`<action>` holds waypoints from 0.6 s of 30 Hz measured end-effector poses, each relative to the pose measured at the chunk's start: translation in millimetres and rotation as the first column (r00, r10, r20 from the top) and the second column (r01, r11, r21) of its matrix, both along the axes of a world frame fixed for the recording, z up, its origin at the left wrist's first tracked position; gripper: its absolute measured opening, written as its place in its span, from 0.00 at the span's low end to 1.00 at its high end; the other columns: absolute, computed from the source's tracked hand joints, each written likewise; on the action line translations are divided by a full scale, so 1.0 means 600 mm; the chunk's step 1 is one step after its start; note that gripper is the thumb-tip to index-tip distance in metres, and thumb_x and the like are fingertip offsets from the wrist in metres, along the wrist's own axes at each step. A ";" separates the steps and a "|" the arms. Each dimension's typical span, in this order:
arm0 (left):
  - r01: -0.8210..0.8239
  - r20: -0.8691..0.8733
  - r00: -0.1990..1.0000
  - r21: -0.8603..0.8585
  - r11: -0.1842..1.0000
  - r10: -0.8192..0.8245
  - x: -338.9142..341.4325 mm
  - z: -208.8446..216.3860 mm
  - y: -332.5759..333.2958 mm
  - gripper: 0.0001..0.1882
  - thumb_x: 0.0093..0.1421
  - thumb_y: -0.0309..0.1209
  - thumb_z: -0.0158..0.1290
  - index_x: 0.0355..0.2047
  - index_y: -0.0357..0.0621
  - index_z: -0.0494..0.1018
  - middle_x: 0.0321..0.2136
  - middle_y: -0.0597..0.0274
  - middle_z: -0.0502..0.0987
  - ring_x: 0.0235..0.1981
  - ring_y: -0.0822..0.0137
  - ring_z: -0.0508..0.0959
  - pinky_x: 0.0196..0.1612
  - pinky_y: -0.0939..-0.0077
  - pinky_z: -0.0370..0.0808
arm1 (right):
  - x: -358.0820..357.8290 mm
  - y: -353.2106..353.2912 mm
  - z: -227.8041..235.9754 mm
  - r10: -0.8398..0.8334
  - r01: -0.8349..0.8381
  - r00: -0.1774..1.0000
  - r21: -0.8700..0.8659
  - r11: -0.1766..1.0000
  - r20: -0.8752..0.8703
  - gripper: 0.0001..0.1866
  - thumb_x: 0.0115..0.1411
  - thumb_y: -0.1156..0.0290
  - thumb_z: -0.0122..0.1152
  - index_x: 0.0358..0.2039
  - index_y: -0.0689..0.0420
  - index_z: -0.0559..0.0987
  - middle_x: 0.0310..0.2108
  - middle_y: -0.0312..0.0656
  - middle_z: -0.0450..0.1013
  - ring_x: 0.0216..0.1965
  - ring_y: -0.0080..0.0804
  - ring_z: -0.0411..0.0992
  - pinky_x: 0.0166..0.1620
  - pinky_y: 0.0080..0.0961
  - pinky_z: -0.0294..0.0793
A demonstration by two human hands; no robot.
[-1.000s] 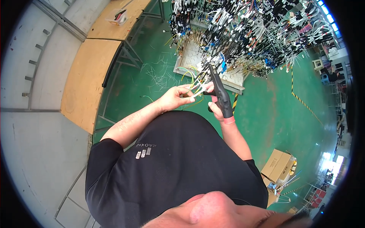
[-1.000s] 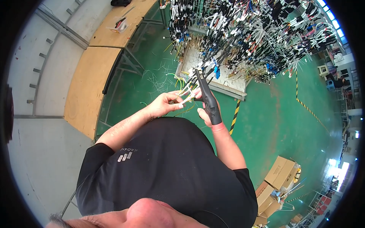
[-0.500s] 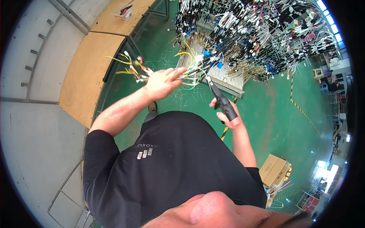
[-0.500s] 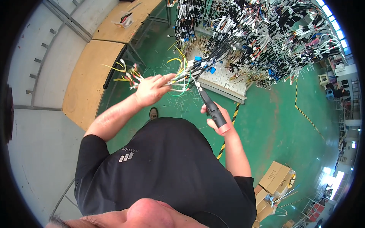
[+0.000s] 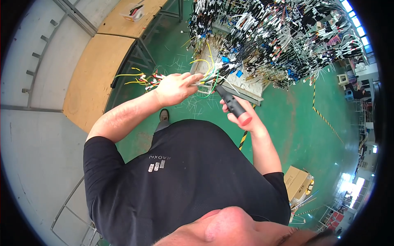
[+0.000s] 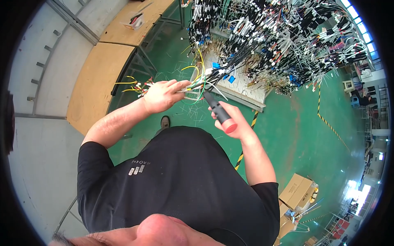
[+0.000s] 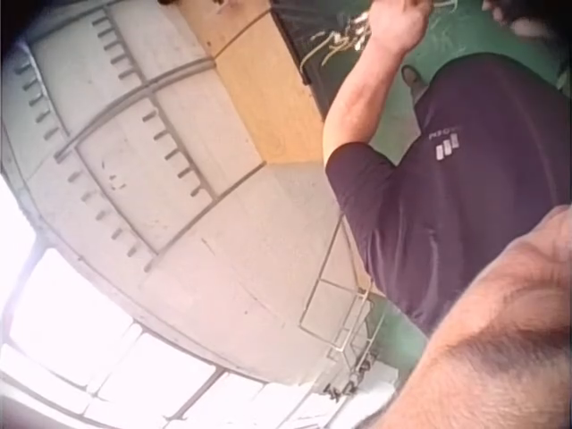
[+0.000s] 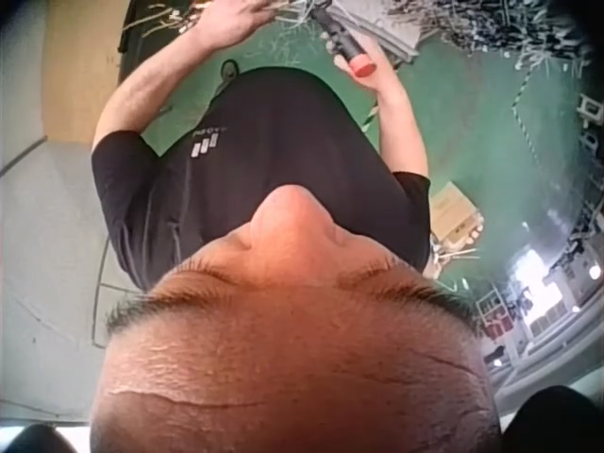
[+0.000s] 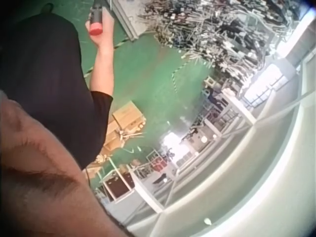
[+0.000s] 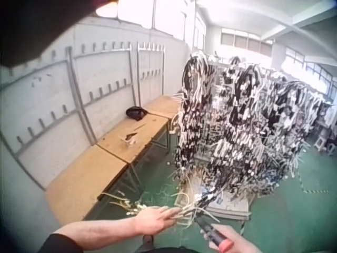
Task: Secure bundles of wires using a cable tie gun.
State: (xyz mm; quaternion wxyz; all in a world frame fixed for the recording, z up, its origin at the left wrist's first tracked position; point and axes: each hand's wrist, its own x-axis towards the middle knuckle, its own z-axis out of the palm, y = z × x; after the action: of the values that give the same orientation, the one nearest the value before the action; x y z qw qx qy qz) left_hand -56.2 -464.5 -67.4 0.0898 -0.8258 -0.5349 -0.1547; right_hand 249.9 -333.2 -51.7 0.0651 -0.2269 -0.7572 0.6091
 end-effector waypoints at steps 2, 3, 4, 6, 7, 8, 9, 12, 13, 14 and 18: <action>-0.012 0.039 0.999 -0.014 1.000 0.012 0.002 -0.004 0.001 0.06 0.56 0.33 0.60 0.34 0.50 0.81 0.61 0.62 0.76 0.48 0.66 0.82 0.45 0.67 0.85 | -0.016 0.004 0.028 0.060 -0.137 0.981 0.437 0.889 0.184 0.25 0.49 0.79 0.67 0.51 0.61 0.79 0.41 0.48 0.78 0.45 0.48 0.79 0.51 0.38 0.78; -0.014 0.041 0.999 -0.014 1.000 0.014 0.002 -0.005 0.001 0.06 0.56 0.33 0.60 0.34 0.50 0.81 0.61 0.62 0.76 0.48 0.66 0.82 0.45 0.67 0.85 | -0.017 0.009 0.026 0.063 -0.139 0.981 0.437 0.889 0.186 0.25 0.49 0.79 0.67 0.51 0.61 0.79 0.41 0.48 0.78 0.45 0.48 0.79 0.51 0.38 0.78; -0.014 0.055 0.998 -0.016 1.000 0.015 0.000 -0.007 0.002 0.06 0.56 0.33 0.60 0.33 0.50 0.81 0.61 0.62 0.76 0.49 0.65 0.82 0.45 0.67 0.85 | -0.016 0.016 0.022 0.090 -0.153 0.985 0.488 0.859 0.149 0.24 0.51 0.79 0.66 0.51 0.61 0.79 0.41 0.48 0.79 0.45 0.51 0.78 0.52 0.41 0.78; -0.012 0.074 0.997 -0.019 1.000 0.014 0.000 -0.005 0.004 0.06 0.56 0.32 0.60 0.33 0.49 0.82 0.61 0.62 0.76 0.50 0.64 0.82 0.45 0.66 0.85 | -0.017 0.016 0.035 0.118 -0.167 0.985 0.574 0.802 0.122 0.21 0.54 0.78 0.63 0.51 0.61 0.80 0.41 0.48 0.79 0.46 0.52 0.78 0.53 0.42 0.78; -0.039 0.087 0.995 -0.050 0.998 0.043 0.000 -0.003 0.005 0.05 0.55 0.32 0.60 0.33 0.49 0.82 0.61 0.62 0.76 0.51 0.63 0.82 0.45 0.66 0.85 | -0.015 0.016 0.049 0.118 -0.169 0.985 0.573 0.802 0.126 0.21 0.54 0.78 0.63 0.51 0.61 0.80 0.41 0.48 0.79 0.46 0.52 0.78 0.53 0.42 0.78; -0.068 0.098 0.992 -0.081 0.994 0.076 0.000 -0.001 0.006 0.05 0.55 0.32 0.60 0.32 0.49 0.82 0.61 0.61 0.76 0.52 0.63 0.82 0.46 0.66 0.85 | -0.014 0.019 0.061 0.189 -0.231 0.973 0.584 0.778 0.132 0.21 0.54 0.76 0.65 0.50 0.60 0.80 0.41 0.48 0.79 0.46 0.51 0.78 0.53 0.41 0.78; -0.105 0.081 0.990 -0.105 0.989 0.114 -0.004 -0.003 0.010 0.06 0.54 0.31 0.62 0.32 0.48 0.83 0.60 0.62 0.77 0.53 0.63 0.82 0.46 0.65 0.85 | -0.012 0.021 0.070 0.259 -0.290 0.956 0.595 0.750 0.140 0.20 0.53 0.74 0.66 0.49 0.60 0.80 0.41 0.48 0.79 0.45 0.49 0.78 0.52 0.40 0.78; -0.144 0.212 0.962 -0.134 0.981 0.170 -0.007 -0.016 0.018 0.06 0.54 0.32 0.65 0.33 0.48 0.83 0.60 0.64 0.78 0.53 0.62 0.82 0.47 0.64 0.85 | -0.003 0.014 0.077 0.483 -0.443 0.874 0.488 0.752 0.049 0.19 0.53 0.73 0.67 0.47 0.60 0.82 0.42 0.46 0.79 0.46 0.49 0.78 0.53 0.41 0.77; -0.144 0.218 0.961 -0.142 0.979 0.173 -0.012 -0.018 0.021 0.07 0.55 0.34 0.67 0.32 0.48 0.83 0.58 0.64 0.79 0.53 0.61 0.82 0.48 0.64 0.85 | 0.000 0.009 0.086 0.502 -0.484 0.860 0.459 0.745 0.093 0.19 0.53 0.73 0.68 0.47 0.60 0.82 0.42 0.46 0.80 0.46 0.49 0.78 0.53 0.41 0.78; -0.140 0.221 0.960 -0.143 0.980 0.169 -0.016 -0.020 0.022 0.07 0.55 0.34 0.67 0.32 0.48 0.83 0.58 0.64 0.79 0.53 0.61 0.82 0.48 0.64 0.85 | 0.009 0.011 0.078 0.463 -0.431 0.885 0.473 0.768 0.054 0.19 0.54 0.73 0.68 0.47 0.60 0.82 0.42 0.45 0.80 0.45 0.48 0.78 0.53 0.38 0.78; -0.119 0.322 0.936 -0.085 0.989 0.141 -0.028 -0.024 0.024 0.05 0.54 0.33 0.66 0.30 0.48 0.83 0.55 0.63 0.81 0.53 0.60 0.83 0.48 0.64 0.85 | 0.063 0.040 0.054 0.148 -0.148 0.989 -0.015 0.989 0.022 0.25 0.57 0.74 0.65 0.57 0.64 0.79 0.46 0.40 0.79 0.49 0.31 0.78 0.57 0.32 0.77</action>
State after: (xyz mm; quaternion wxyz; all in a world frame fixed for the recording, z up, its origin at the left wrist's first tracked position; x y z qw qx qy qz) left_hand -73.0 -450.0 -81.8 -0.0168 -0.7539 -0.6005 -0.2659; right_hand 287.7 -309.1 -19.4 0.0097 -0.1773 -0.7686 0.6146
